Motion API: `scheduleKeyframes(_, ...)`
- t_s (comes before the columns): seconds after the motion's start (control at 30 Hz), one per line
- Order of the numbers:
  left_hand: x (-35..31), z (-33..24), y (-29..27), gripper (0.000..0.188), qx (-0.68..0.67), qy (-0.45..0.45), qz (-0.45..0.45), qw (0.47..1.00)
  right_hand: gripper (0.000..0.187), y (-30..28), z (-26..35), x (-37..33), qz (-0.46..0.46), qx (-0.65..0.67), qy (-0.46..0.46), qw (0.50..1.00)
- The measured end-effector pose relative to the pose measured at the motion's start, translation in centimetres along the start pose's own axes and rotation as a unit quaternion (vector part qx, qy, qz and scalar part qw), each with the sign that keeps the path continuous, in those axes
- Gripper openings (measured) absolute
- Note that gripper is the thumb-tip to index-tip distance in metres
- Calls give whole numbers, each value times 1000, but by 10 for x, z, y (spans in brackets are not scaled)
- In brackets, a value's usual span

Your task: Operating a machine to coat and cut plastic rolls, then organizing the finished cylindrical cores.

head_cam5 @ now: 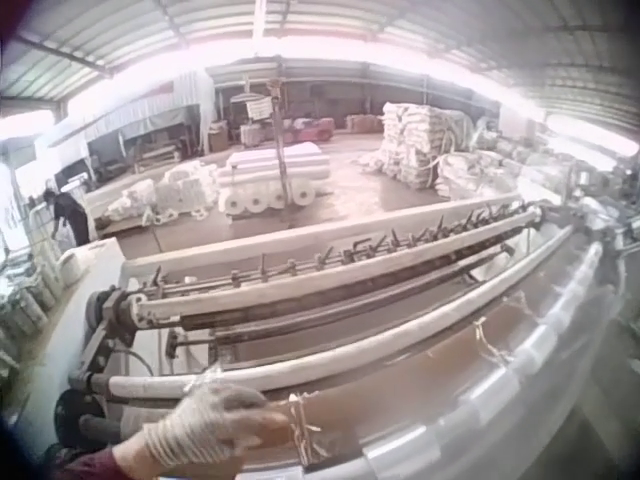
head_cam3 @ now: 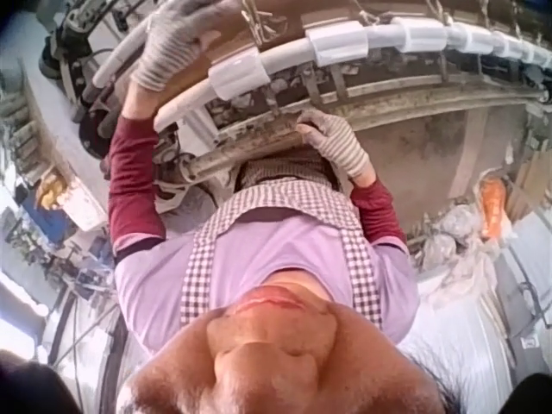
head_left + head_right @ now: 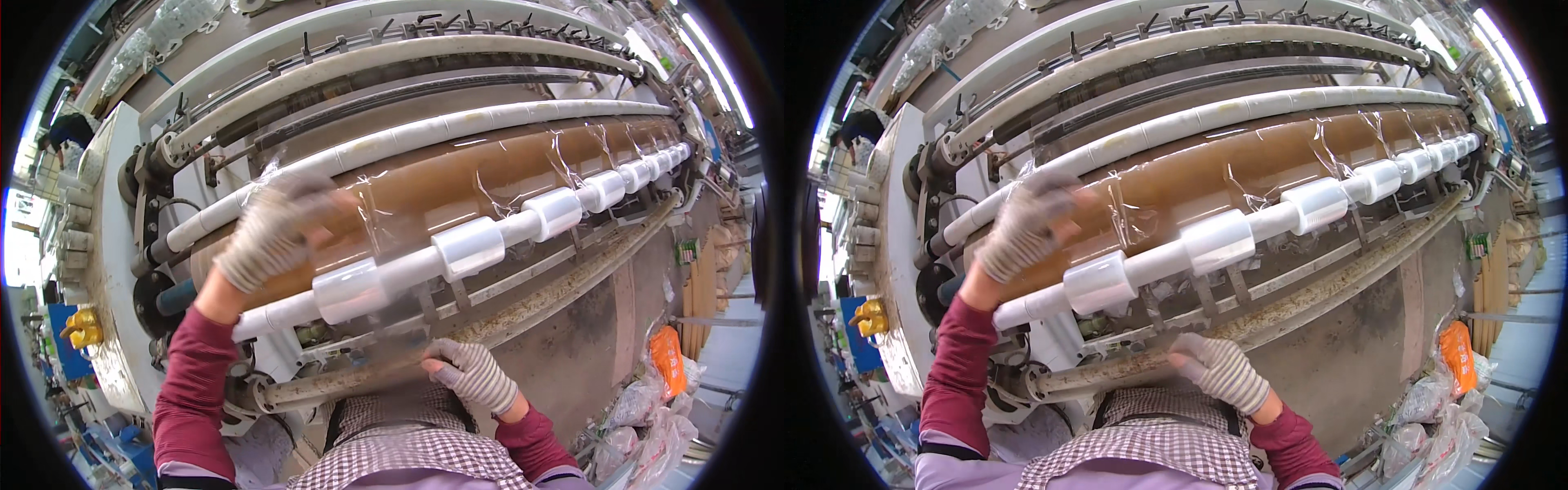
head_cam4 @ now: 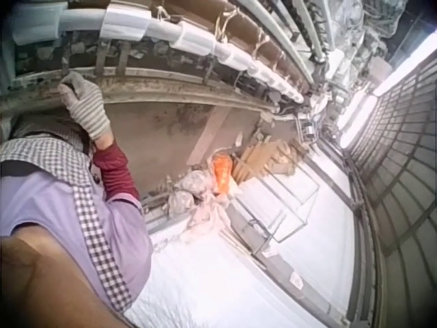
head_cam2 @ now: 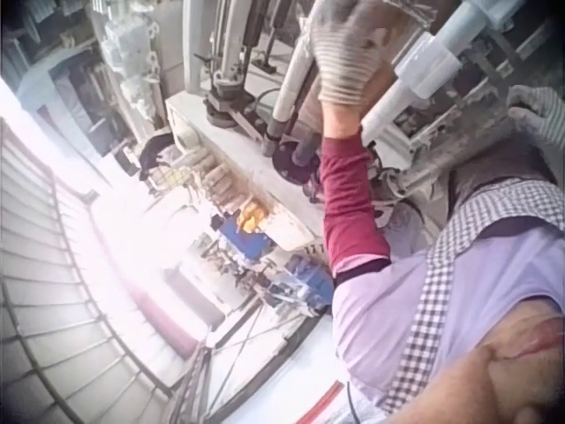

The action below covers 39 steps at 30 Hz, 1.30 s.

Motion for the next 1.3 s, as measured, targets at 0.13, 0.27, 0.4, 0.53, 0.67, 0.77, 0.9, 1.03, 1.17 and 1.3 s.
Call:
scheduleKeyframes(0.13, -1, 40, 38, 15, 165, -126, -23, 978, 20, -19, 46, 30, 52, -103, -159, 980)
scheduleKeyframes(0.27, -7, 123, 2, 5, -379, -452, -328, 738, 16, -30, 129, 72, -57, -290, -430, 853)
scheduleKeyframes(0.4, -4, 68, -10, 24, -216, -334, -337, 853, 29, -24, 147, 187, -81, -523, -403, 746)
scheduleKeyframes(0.53, -47, 22, -6, 38, 122, -160, -81, 976, 40, -11, 142, 259, -55, -537, -327, 776)
scheduleKeyframes(0.67, -71, 98, -6, 29, 191, -402, 65, 893, 50, 6, 165, 303, 67, -480, -186, 854)
scheduleKeyframes(0.77, -93, 176, -13, 52, 115, -526, 173, 825, 53, 14, 182, 320, 83, -433, -181, 879)
scheduleKeyframes(0.9, -41, 131, -32, 30, 401, -296, -232, 835, 41, -66, 192, 308, -155, -313, -526, 775)
scheduleKeyframes(1.03, 68, 4, 18, 45, 40, -123, -12, 992, 17, -169, 195, 189, -190, -156, -550, 798)
scheduleKeyframes(1.17, 91, -31, 94, 32, -12, 35, 22, 999, 21, -192, 162, 130, -179, -157, -418, 877)
scheduleKeyframes(1.3, 152, 20, 129, 12, -170, -217, -99, 956, 15, -230, 96, 109, -80, -117, -314, 939)
Point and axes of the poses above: each hand's wrist, its own x-axis towards the middle knuckle, its own y-axis out of the palm, z = x × y, the point moved 5 cm from there along x, towards the middle knuckle
